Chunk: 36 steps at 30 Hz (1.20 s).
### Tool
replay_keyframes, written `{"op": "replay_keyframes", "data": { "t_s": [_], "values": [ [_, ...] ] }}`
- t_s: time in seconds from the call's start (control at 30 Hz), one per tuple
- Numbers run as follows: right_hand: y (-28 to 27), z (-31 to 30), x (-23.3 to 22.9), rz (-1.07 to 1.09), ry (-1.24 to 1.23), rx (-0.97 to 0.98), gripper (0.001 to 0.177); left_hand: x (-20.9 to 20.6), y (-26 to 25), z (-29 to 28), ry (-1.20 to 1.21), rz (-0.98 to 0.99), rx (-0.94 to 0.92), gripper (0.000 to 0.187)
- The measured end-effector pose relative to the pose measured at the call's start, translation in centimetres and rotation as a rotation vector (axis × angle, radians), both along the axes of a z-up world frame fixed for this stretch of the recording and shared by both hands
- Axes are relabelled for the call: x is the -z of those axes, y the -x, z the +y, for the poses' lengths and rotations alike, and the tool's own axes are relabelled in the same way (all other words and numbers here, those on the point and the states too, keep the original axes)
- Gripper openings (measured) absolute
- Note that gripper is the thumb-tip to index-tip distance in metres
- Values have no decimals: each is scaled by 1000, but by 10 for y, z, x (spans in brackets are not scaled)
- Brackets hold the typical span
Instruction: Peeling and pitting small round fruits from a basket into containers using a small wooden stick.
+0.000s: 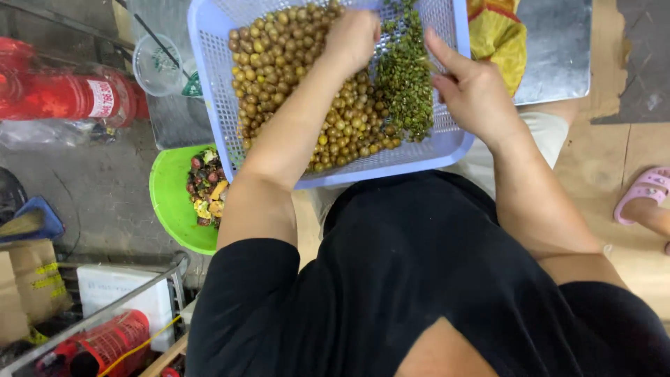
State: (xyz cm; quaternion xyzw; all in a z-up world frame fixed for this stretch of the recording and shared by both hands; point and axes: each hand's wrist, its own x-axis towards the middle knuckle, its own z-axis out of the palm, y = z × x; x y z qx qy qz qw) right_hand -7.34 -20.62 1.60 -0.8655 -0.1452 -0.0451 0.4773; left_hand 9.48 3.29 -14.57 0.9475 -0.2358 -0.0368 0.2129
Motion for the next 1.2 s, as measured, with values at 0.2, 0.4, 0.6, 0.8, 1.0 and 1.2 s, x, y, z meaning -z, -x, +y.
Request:
{"op": "replay_keyframes", "data": {
  "t_s": [0.2, 0.4, 0.6, 0.8, 1.0, 1.2],
  "values": [
    [-9, -3, 39, -217, 181, 75, 58, 18, 16, -13, -321, 0, 61, 19],
    [-21, 2, 55, 129, -122, 132, 46, -40, 22, -18, 686, 453, -188, 33],
    [-29, 14, 9, 647, -841, -25, 46, -110, 67, -27, 1431, 759, -198, 30],
    [-26, 10, -13, 744, -849, -91, 49, -121, 79, -23, 1470, 666, -171, 29],
    [-24, 14, -10, 692, -942, -111, 41, -124, 85, -32, 1608, 703, -167, 20],
    [-26, 21, 13, 596, -947, -101, 41, -118, 96, -41, 1754, 678, -206, 16]
  ]
}}
